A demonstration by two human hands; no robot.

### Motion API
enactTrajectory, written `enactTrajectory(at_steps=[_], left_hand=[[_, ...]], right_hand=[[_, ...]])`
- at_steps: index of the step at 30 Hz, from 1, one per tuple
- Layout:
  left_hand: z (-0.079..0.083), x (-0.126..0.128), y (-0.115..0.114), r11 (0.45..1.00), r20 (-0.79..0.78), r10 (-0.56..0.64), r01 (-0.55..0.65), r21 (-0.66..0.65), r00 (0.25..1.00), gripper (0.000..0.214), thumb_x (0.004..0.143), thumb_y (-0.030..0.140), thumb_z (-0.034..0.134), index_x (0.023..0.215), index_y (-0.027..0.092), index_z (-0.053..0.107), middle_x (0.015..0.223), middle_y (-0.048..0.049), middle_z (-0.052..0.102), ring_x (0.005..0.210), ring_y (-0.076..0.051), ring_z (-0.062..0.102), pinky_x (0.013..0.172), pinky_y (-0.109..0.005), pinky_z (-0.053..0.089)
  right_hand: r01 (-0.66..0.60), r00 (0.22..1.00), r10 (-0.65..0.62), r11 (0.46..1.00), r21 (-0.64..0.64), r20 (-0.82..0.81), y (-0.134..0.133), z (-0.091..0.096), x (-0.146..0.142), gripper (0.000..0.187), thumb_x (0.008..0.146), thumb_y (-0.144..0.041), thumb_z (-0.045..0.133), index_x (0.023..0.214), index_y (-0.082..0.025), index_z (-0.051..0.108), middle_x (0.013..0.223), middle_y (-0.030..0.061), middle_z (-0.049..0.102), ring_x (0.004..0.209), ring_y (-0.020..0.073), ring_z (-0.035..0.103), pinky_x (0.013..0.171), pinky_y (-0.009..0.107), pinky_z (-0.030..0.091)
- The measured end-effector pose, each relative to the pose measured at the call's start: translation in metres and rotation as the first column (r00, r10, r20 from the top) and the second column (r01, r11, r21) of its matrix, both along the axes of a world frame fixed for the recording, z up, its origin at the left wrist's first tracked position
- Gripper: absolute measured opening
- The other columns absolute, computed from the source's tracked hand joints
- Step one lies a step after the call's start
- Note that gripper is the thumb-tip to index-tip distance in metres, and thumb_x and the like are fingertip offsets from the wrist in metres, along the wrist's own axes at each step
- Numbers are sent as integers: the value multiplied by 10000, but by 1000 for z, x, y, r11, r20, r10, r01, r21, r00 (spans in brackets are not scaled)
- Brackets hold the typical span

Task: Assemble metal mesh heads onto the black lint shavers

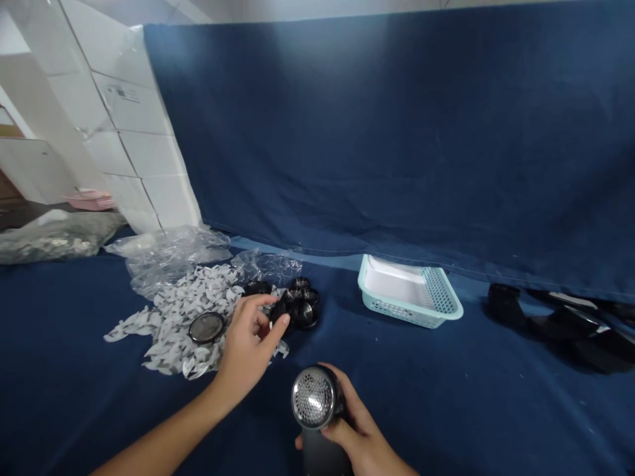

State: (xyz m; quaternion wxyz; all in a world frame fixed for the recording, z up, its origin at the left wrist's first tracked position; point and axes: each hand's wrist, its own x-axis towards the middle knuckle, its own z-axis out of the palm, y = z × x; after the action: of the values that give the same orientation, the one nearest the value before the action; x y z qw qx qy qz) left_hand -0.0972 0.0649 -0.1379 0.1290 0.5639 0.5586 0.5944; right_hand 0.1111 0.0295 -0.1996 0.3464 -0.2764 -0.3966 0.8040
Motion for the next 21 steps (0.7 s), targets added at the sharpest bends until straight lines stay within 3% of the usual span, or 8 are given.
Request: enactTrajectory(at_steps=[4, 8, 12, 15, 18, 20, 21], left_hand=[[-4, 6, -7, 997, -171, -72, 73, -2, 983, 160, 847, 244, 622, 1006, 256, 632, 1097, -52, 530, 675, -143, 523, 698, -293, 432], [-13, 2, -3, 990, -323, -118, 87, -110, 939, 154, 845, 158, 561, 919, 258, 651, 1057, -53, 582, 816, -210, 591, 727, -316, 427], [-15, -1, -1, 989, -372, -131, 98, -107, 919, 159, 858, 159, 537, 885, 253, 662, 995, -54, 605, 892, -238, 599, 770, -343, 430], [-10, 3, -6, 986, -398, -169, 160, -55, 902, 176, 906, 203, 488, 901, 240, 661, 970, -57, 601, 921, -231, 589, 819, -361, 439], [-7, 11, -14, 954, -284, -298, 275, -118, 911, 202, 936, 287, 479, 1025, 226, 651, 1038, -71, 608, 908, -213, 594, 810, -357, 473], [-8, 17, -18, 875, -66, -451, 426, -229, 890, 337, 945, 381, 485, 1232, 228, 573, 1172, -98, 598, 903, -207, 610, 779, -352, 504], [-10, 20, -19, 807, 66, -531, 528, -263, 845, 446, 938, 431, 498, 1337, 232, 492, 1261, -119, 568, 931, -213, 617, 779, -357, 516]], right_hand=[[91, 996, -91, 995, -41, 6, 2, 0, -1, 943, 716, -407, 795, 1446, -231, 223, 1066, 113, 710, 850, 302, 718, 773, 427, 492], [175, 979, -168, 983, -51, 118, 1, 14, 0, 952, 715, -433, 798, 1455, -246, 230, 1038, 90, 721, 896, 310, 714, 825, 439, 492], [239, 955, -230, 971, -24, 188, 2, 25, -1, 984, 677, -473, 808, 1452, -230, 253, 1051, 102, 721, 891, 327, 717, 809, 439, 509], [287, 932, -281, 958, 7, 227, 5, 27, -3, 905, 714, -494, 751, 1441, -218, 288, 1037, 101, 721, 853, 338, 722, 784, 468, 531], [352, 862, -406, 910, 220, 304, 13, 31, -3, 733, 754, -518, 698, 1367, -223, 426, 1237, 107, 651, 1124, 336, 626, 970, 460, 482], [360, 807, -503, 835, 417, 309, 20, 35, -4, 647, 781, -515, 676, 1326, -232, 472, 1370, 88, 564, 1315, 299, 467, 1102, 414, 374], [355, 791, -537, 793, 495, 293, 23, 37, -6, 621, 804, -507, 657, 1329, -239, 463, 1403, 78, 535, 1355, 282, 416, 1129, 405, 341]])
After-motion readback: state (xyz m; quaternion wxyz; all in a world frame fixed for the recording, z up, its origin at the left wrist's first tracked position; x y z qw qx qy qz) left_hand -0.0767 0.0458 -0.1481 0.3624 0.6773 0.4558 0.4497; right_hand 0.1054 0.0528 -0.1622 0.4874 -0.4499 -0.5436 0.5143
